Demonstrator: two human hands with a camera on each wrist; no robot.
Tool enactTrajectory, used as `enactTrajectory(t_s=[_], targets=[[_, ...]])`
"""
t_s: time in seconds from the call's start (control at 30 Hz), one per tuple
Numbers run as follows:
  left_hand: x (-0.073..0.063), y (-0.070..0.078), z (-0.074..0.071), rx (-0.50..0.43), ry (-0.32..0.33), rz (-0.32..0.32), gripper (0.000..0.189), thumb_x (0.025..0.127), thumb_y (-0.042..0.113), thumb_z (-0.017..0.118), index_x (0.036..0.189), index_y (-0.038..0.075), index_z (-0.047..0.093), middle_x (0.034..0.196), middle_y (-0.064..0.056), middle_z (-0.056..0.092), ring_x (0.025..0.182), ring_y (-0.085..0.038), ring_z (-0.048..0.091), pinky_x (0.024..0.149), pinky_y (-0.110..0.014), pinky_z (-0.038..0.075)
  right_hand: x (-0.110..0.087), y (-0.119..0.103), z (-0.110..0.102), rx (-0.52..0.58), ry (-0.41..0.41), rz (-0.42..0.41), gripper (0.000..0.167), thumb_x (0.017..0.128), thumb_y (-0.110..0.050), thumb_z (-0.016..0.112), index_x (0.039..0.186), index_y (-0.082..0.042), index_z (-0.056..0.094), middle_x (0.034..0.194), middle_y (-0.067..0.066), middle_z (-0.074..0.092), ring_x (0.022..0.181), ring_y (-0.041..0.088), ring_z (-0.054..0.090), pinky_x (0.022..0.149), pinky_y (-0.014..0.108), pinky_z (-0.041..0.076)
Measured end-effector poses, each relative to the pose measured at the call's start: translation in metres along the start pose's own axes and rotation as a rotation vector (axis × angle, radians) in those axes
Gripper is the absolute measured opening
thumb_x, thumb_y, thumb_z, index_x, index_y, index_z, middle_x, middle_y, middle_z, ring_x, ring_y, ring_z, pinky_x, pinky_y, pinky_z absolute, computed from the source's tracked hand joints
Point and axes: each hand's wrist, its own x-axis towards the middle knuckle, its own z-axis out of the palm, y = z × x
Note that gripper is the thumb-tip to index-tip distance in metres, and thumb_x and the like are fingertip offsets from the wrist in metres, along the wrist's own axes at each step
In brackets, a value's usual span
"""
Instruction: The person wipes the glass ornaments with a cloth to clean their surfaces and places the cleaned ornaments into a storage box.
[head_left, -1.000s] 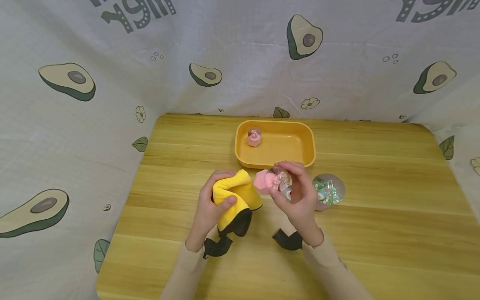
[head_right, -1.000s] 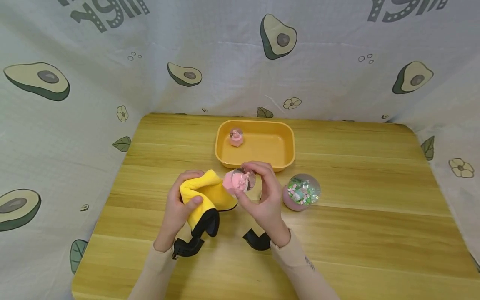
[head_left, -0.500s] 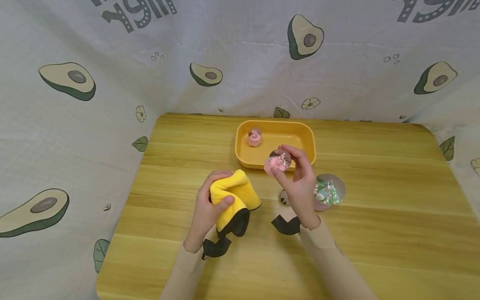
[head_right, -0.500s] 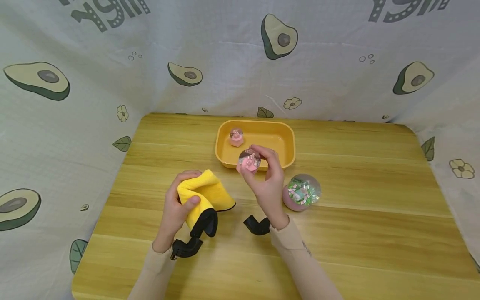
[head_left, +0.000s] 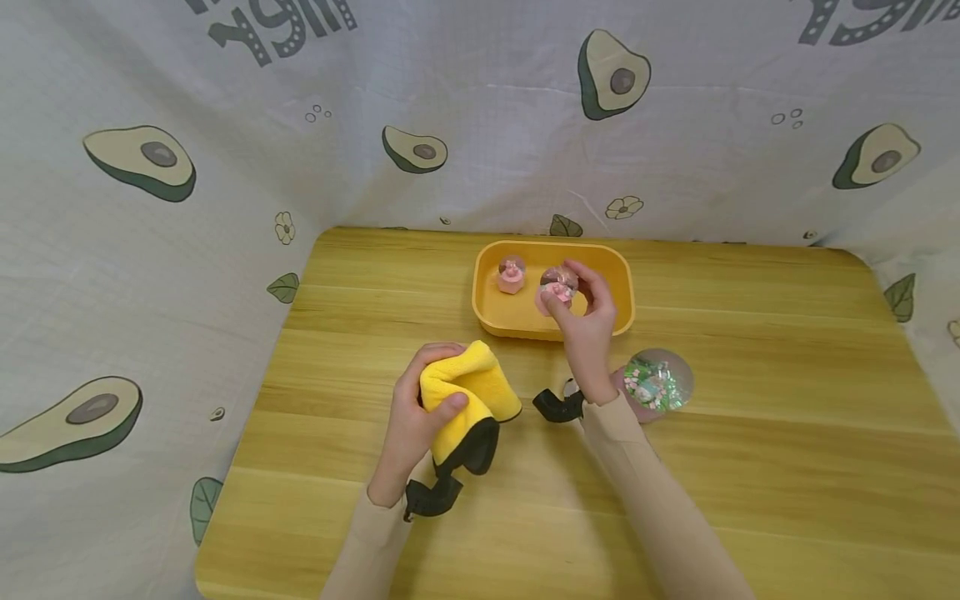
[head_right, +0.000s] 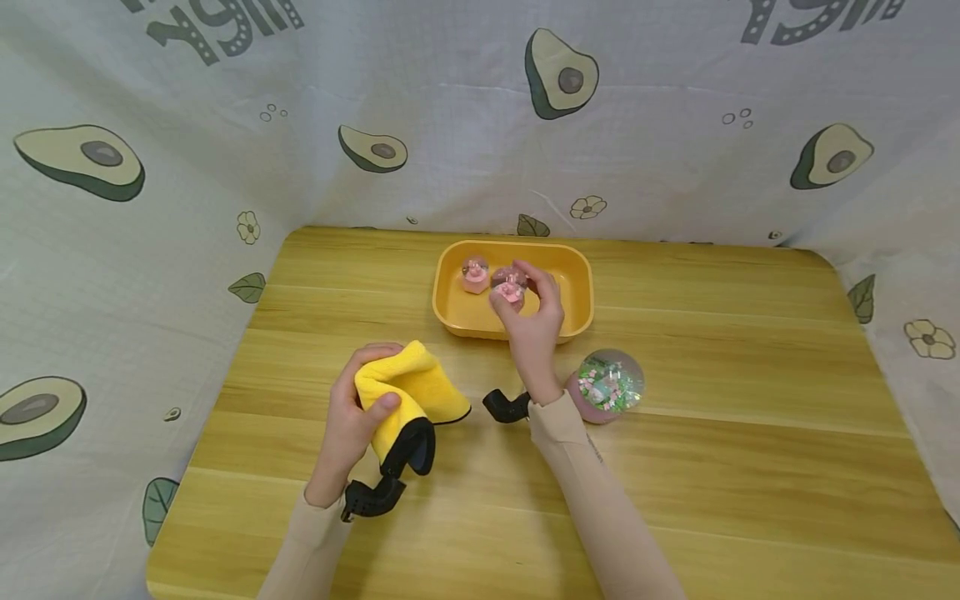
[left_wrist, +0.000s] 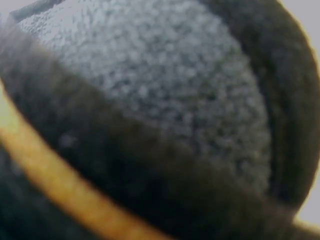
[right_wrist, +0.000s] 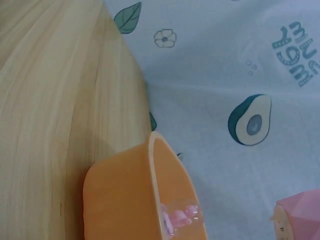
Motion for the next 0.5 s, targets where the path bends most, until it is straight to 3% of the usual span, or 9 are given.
enactTrajectory(t_s=[0.27,0.5], targets=[[-0.001,-0.001,-0.001,0.001,0.006,0.000,0.060,0.085,0.047,0.069,0.114,-0.004,0.055,0.115,-0.014,0.058,0.107,-0.029,0.054,0.090,-0.033,0.047,0.009,-0.004,0.010,-0.062,0.027,0.031,0.043,0.082,0.006,0.067,0.122,0.013,0.054,0.121,0.027,0.053,0.102,0.028,0.049,0.089,0.030,0.038],[-0.002,-0.001,-0.001,-0.002,0.008,-0.009,0.061,0.085,0.047,0.068,0.115,-0.004,0.055,0.115,-0.013,0.057,0.108,-0.029,0.054,0.091,-0.033,0.046,0.023,0.031,0.009,-0.081,0.047,0.095,0.043,0.082,-0.001,0.070,0.123,0.005,0.057,0.121,0.018,0.056,0.104,0.025,0.048,0.092,0.034,0.037]])
